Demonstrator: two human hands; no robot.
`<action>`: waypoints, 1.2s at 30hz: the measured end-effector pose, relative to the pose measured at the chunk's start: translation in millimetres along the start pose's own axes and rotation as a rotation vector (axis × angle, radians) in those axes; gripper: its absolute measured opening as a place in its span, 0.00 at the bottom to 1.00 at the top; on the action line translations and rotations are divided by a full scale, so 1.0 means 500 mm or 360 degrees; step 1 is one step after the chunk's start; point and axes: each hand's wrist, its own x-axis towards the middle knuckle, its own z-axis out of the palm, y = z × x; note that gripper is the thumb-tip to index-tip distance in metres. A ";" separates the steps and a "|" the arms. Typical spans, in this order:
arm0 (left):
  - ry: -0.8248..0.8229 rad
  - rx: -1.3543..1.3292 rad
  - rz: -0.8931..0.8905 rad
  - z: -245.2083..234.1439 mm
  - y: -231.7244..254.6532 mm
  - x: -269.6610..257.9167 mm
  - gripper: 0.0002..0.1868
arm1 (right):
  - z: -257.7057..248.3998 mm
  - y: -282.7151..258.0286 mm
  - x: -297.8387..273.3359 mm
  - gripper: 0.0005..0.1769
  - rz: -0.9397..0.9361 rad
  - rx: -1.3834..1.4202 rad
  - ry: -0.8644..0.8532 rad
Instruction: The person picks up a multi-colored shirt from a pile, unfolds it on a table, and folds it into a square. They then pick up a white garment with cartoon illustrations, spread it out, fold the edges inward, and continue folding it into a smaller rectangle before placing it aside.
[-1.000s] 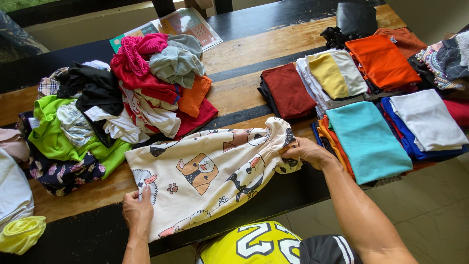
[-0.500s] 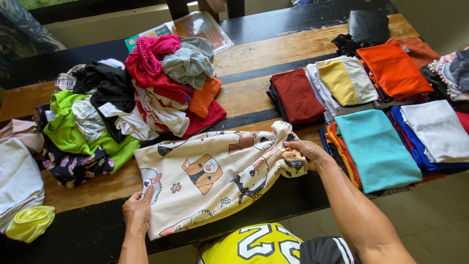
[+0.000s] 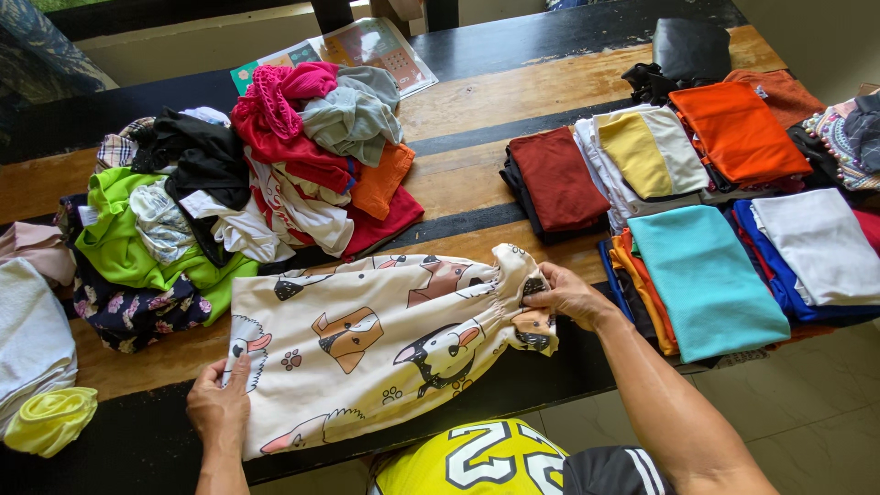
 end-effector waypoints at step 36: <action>-0.0187 0.0688 0.1333 0.186 0.079 -0.171 0.50 | 0.153 0.115 0.041 0.45 -0.0847 -0.2232 0.0676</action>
